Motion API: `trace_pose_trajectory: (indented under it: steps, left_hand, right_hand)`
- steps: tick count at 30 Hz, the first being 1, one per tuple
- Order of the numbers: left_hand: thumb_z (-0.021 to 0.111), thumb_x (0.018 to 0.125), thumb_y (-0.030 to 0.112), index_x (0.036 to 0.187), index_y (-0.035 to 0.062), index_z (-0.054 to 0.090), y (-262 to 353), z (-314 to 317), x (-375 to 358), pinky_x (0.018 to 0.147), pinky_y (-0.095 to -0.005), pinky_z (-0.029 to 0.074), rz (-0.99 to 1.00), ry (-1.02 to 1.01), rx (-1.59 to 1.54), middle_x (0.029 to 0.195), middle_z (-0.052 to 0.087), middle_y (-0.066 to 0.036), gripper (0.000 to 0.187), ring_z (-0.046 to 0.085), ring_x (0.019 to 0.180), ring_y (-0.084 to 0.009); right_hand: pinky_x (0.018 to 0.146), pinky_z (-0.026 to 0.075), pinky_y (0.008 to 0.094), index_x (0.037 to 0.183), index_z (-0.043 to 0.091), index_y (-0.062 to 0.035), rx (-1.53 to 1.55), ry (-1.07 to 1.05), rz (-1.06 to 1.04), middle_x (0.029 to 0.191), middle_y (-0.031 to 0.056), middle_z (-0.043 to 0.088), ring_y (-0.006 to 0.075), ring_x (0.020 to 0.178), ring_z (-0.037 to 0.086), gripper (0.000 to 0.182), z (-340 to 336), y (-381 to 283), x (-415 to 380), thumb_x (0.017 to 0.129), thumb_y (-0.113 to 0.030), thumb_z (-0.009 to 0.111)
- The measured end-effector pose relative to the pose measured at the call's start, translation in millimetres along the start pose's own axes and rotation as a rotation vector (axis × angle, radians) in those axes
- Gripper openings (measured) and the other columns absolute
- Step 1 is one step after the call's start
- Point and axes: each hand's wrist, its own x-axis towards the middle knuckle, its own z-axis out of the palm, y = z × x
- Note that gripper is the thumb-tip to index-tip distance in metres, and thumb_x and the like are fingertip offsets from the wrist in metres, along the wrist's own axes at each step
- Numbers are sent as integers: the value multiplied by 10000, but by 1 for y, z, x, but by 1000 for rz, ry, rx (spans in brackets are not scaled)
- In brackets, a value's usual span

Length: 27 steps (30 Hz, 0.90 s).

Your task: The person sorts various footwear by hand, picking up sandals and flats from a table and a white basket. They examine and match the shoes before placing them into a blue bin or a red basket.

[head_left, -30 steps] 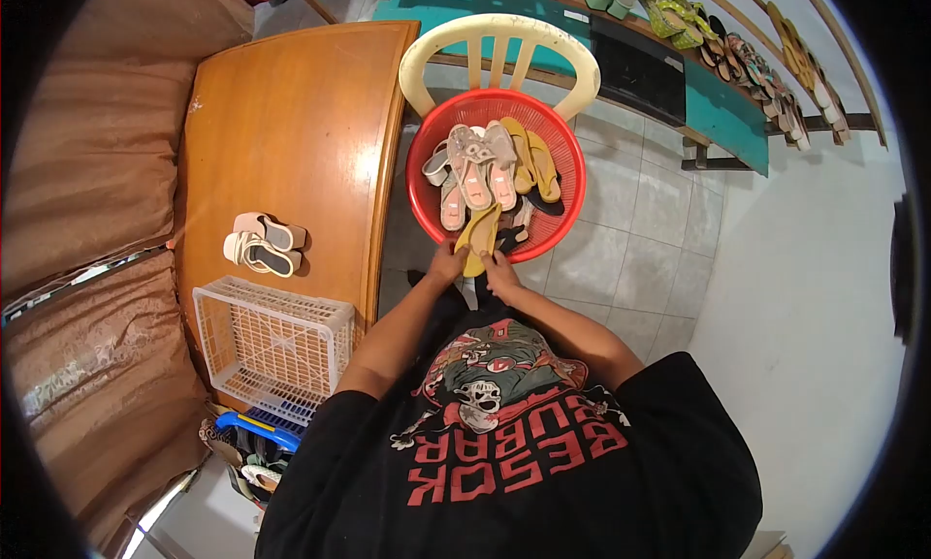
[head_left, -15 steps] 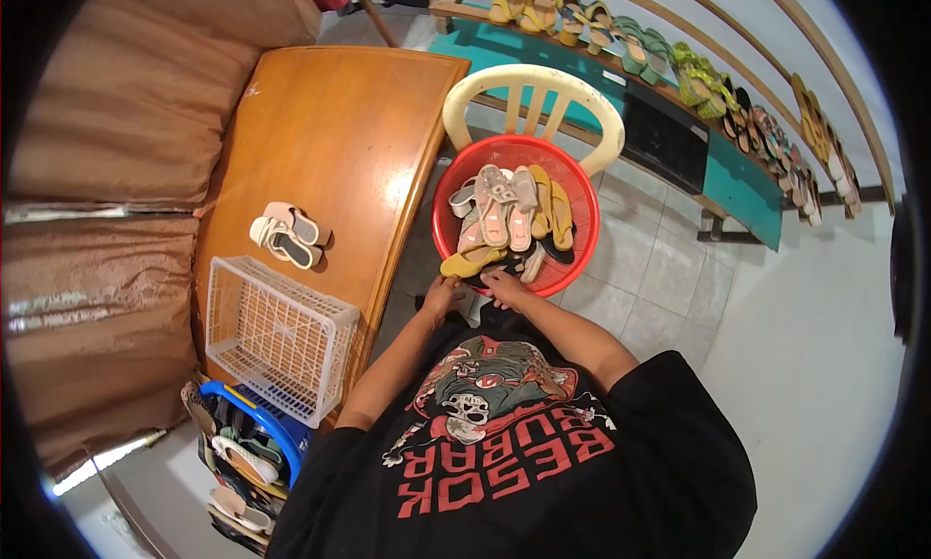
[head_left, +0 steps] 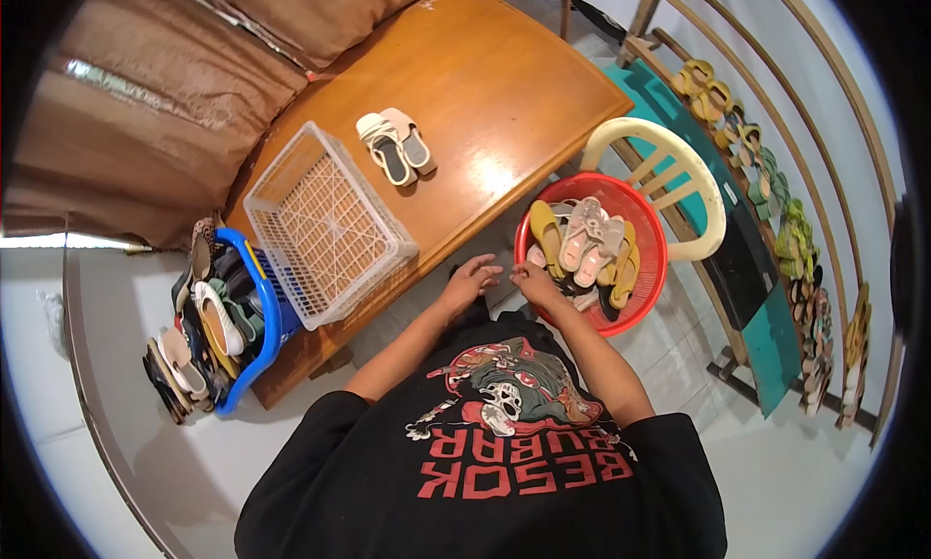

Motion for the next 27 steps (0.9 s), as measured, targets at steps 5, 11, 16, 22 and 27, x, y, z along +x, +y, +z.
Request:
trace_pose_trajectory:
  steps: [5,11,16,22,27]
  left_hand:
    - [511,1013,275,1423,83,435,30,-19,1,832,-282,477,90,12,-78,1296,619,-39,459,620,1027,-127]
    - [533,996,256,1425,122,415,80,-64,19,859,-336,481,139,296,-387,1137,599,-14,465,603,974,-149]
    - [542,928,302,1248,147,505,97,-121,67,877,-446,404,143,541,-445,1085,533,-31,357,439,943,-179]
    - [557,913,299,1044,152,568,111,-179,121,702,-432,409,-55,464,-620,947,562,-20,198,498,811,-178]
    - [493,944,286,1172,113,578,101,-204,150,882,-493,479,-172,328,-714,1124,613,-94,299,600,1010,-264]
  right_hand:
    - [880,506,346,1182,613,3,34,-24,-124,1056,164,677,245,998,647,376,6,-41,41,877,-205,685]
    - [829,506,321,1133,634,22,40,10,-233,989,145,680,216,919,641,340,14,-113,72,869,-187,677]
    - [794,519,330,1209,597,15,44,16,-198,973,152,654,224,891,636,432,31,-178,112,858,-223,680]
    - [993,459,418,1342,518,-19,-77,417,-164,1293,275,527,377,1153,551,571,77,-236,164,886,-325,673]
    - [1047,442,434,1405,466,-86,-2,279,-64,1370,265,413,420,1212,526,632,90,-237,184,886,-396,653]
